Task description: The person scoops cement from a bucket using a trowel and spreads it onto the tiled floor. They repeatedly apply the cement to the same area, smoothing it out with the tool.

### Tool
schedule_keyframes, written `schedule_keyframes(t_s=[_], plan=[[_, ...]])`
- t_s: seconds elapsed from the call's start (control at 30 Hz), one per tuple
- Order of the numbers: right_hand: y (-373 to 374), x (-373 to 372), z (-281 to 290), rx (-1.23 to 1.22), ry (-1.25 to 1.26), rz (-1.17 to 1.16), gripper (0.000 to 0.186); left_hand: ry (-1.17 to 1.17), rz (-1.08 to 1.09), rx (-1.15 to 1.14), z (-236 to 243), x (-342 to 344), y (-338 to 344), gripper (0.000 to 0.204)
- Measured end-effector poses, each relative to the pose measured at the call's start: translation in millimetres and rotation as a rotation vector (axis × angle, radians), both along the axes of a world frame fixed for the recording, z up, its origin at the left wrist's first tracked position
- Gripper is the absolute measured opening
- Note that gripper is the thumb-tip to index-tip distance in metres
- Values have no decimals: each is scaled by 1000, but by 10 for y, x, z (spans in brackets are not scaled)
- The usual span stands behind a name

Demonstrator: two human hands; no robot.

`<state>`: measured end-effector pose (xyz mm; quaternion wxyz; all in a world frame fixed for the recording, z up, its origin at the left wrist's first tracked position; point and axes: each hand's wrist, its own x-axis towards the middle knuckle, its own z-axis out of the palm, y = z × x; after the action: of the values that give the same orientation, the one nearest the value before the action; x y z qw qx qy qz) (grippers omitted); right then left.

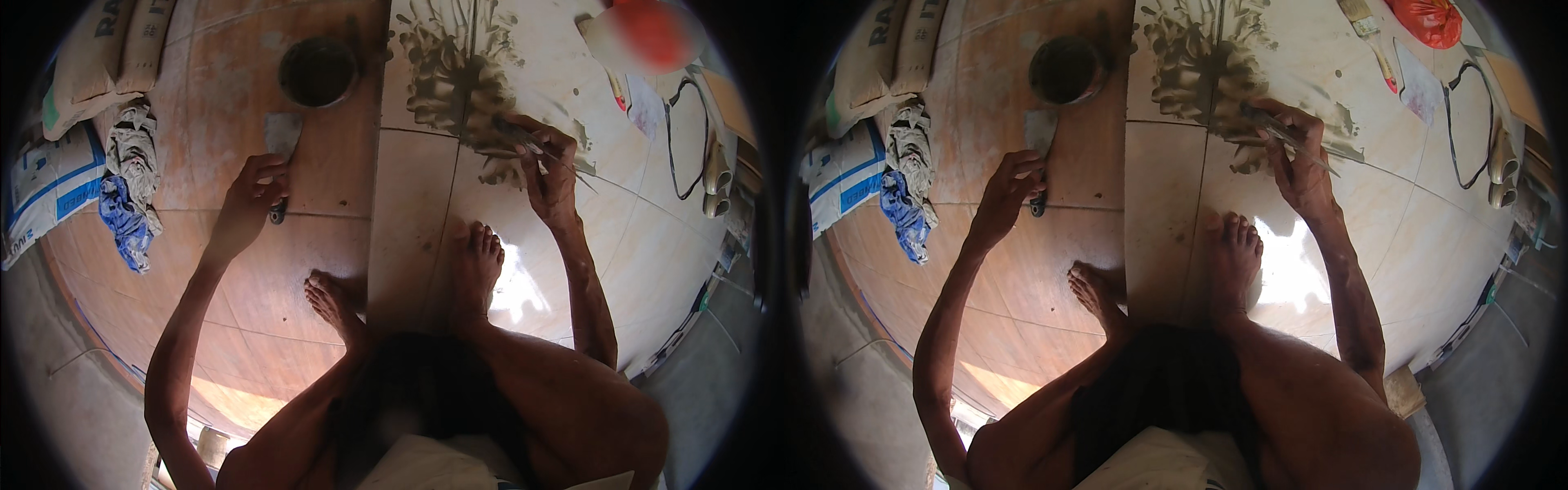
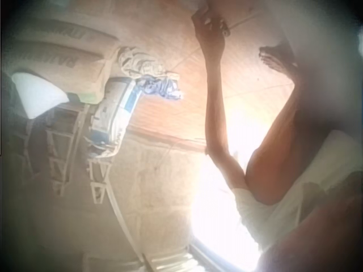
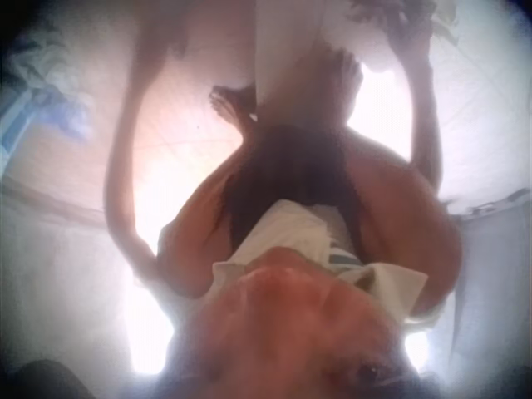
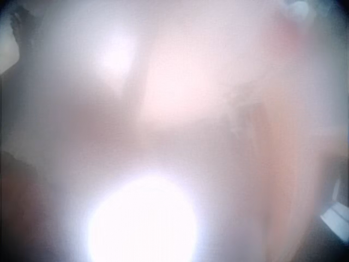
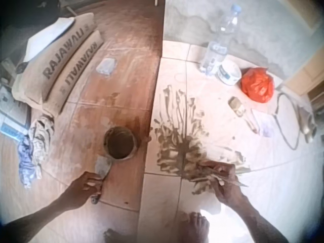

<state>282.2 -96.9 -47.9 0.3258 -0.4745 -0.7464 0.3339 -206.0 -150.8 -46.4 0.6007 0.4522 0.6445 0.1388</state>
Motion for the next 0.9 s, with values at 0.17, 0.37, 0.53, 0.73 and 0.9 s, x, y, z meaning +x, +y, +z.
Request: schedule_keyframes(t_s=[0.17, 0.37, 0.53, 0.73, 0.9], plan=[[-26, 0, 0, -48, 8, -30, 28, 7, 8, -6, -18, -29, -31, 53], [-37, -20, 29, -43, -82, -21, 30, 22, -14, -5, -3, -19, -17, 53], [-12, -6, 29, 35, -131, 35, 31, 28, -24, 8, 21, 3, -21, 50], [-37, 36, -19, -1, -107, 43, 32, 20, -10, -4, 0, -16, -29, 46], [-22, 40, -32, 26, -59, 55, 32, 30, -18, -3, -8, -10, -30, 45]])
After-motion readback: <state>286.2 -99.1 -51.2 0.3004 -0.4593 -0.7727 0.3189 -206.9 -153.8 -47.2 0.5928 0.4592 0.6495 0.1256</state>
